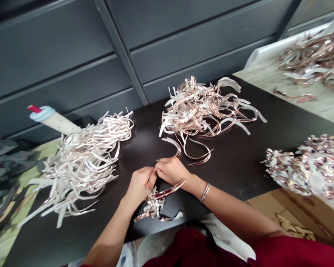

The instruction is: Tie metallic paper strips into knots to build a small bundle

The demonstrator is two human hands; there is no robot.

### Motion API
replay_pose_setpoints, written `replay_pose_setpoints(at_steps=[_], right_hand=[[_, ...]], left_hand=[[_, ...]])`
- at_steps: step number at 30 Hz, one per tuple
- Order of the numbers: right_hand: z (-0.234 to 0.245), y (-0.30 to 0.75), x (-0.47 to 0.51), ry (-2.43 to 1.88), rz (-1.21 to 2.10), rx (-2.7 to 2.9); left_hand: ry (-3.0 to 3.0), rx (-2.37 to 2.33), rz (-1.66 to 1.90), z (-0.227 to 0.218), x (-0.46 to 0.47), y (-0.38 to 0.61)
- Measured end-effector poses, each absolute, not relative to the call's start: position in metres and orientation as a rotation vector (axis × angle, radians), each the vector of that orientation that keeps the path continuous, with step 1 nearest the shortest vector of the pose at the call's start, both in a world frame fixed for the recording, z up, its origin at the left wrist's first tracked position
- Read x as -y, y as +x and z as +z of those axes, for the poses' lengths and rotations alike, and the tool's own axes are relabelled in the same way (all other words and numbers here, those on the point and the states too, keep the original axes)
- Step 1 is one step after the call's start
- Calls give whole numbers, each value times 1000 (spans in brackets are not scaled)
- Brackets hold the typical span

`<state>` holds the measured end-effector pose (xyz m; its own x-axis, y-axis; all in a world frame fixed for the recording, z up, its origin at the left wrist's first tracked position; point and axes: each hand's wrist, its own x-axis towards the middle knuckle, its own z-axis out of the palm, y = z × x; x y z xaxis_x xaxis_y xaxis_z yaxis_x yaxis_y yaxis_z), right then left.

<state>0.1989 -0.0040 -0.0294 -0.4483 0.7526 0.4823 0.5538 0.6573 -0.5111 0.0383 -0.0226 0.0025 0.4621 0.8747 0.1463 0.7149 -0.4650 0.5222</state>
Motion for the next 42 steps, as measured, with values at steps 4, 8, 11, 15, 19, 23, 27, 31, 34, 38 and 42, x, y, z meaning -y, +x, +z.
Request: replay_pose_setpoints(at_steps=[4,8,11,15,19,23,27,31,34,38,42], right_hand=[[-25,197,6,-1066,436,2065],[-21,195,6,-1062,896,1689],[-19,194,6,-1012,1252,1508],[-15,196,6,-1034,1129,1546],[-14,197,4,-1036,1091,1577],[-17,197,3,-905,1508,1313],[-16,194,5,-862,1517,1297],[-16,193,6,-861,1496,1322],[-17,195,4,-805,1652,1241],[-22,202,-2,-558,1932,1110],[-23,211,-9,-442,2023,1014]], left_hand=[[2242,-1287,631,4,23,39],[1991,-1269,761,4,21,36],[1893,-1279,800,5,21,33],[2009,-1284,808,11,22,33],[1833,-1283,754,15,20,32],[1291,-1249,762,8,14,31],[1054,-1138,758,2,13,33],[1222,-1087,756,4,14,32],[1361,-1101,694,10,14,29],[1386,-1049,614,14,17,25],[1428,-1011,781,10,20,29]])
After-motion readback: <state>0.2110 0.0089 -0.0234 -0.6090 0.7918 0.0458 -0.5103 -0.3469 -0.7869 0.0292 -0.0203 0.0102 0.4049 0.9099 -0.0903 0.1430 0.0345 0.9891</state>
